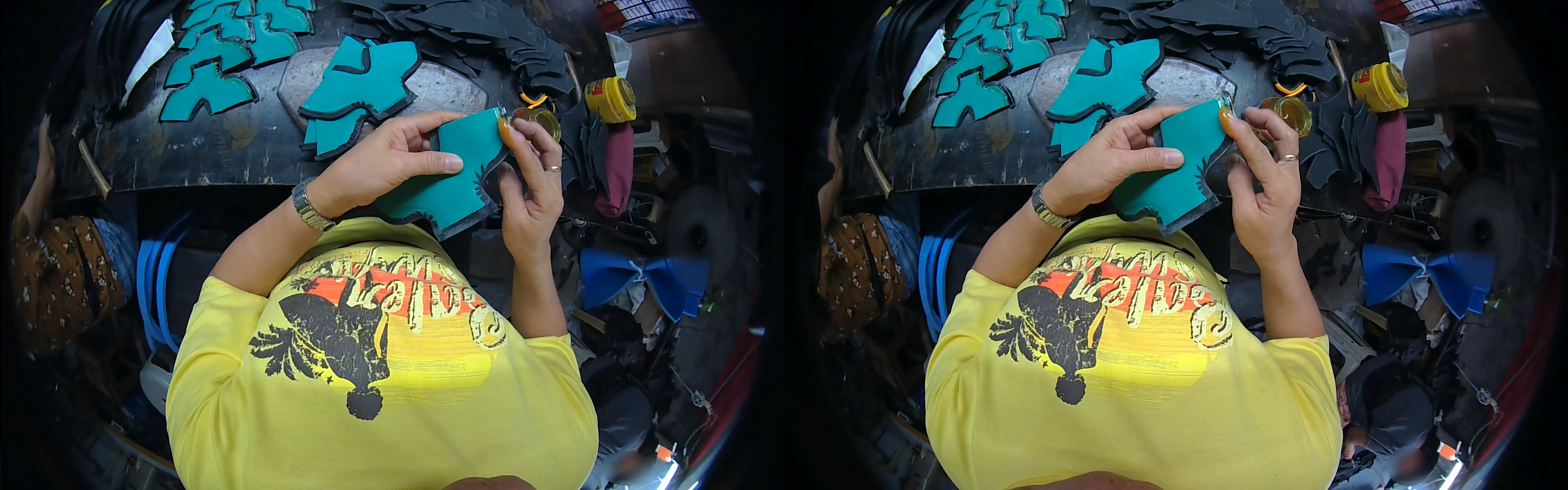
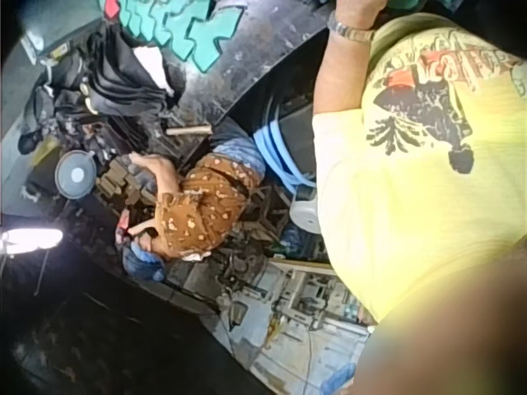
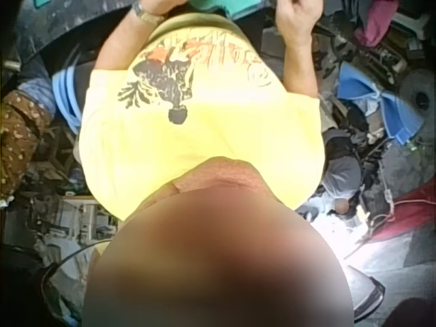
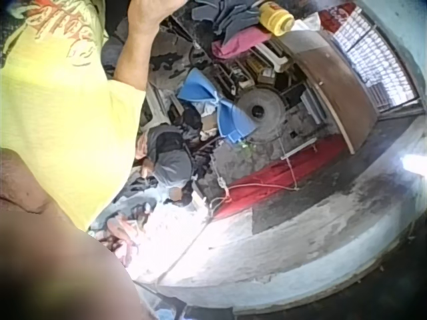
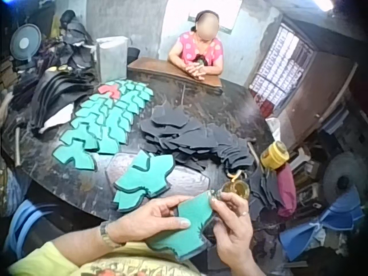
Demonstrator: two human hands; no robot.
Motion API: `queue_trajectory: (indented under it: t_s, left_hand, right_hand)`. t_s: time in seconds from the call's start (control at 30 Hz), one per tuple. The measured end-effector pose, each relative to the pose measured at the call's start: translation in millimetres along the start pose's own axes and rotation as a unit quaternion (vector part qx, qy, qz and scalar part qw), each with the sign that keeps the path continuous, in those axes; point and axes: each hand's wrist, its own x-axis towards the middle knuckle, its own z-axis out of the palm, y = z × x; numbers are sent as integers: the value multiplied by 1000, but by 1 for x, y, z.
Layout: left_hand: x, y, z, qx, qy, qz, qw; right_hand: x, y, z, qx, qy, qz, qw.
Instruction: The person applies a yellow substance from a jar to the edges of small green and black rubber pieces using a finger. They handle the pieces one at a time, dip a finger into the jar, spread the substance along the edges, and place the treated pieces back on the table.
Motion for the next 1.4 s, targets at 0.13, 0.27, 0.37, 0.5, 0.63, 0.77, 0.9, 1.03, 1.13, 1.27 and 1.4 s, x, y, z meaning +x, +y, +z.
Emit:
queue_trajectory:
  t_s: [0.13,0.27,0.37,0.5,0.63,0.77,0.9,1.03,1.13,1.27,1.4]
  left_hand:
    - [1,3,-5,-65,-12,-19,998]
    - [3,2,-10,-111,-9,-18,994]
    - [3,1,-15,-124,-19,-29,992]
    - [2,-4,-15,-180,-33,-44,982]
    - [3,-10,-11,-235,5,-55,971]
    - [-1,-5,-15,-296,4,-1,955]
    - [-10,-6,-12,-200,84,40,975]
    - [-34,-18,-5,-186,68,-16,980]
    - [-47,-25,-10,-123,46,-61,989]
    - [-59,-30,-14,37,17,-53,998]
    - [-60,-25,-15,77,16,-60,995]
  right_hand:
    - [-4,1,0,-56,7,-48,997]
    - [-5,0,1,-108,-38,-109,987]
    - [-4,2,1,-2,-83,-64,994]
    - [-4,7,0,166,-120,-9,979]
    - [-6,11,1,179,-106,-26,978]
    - [-2,13,-10,29,-124,-91,988]
    - [7,15,-24,-46,-1,-10,999]
    - [29,26,-53,-318,-23,22,948]
    - [34,34,-60,-414,-76,20,907]
    - [37,38,-61,-478,-110,22,871]
    - [43,25,-59,-451,-79,12,889]
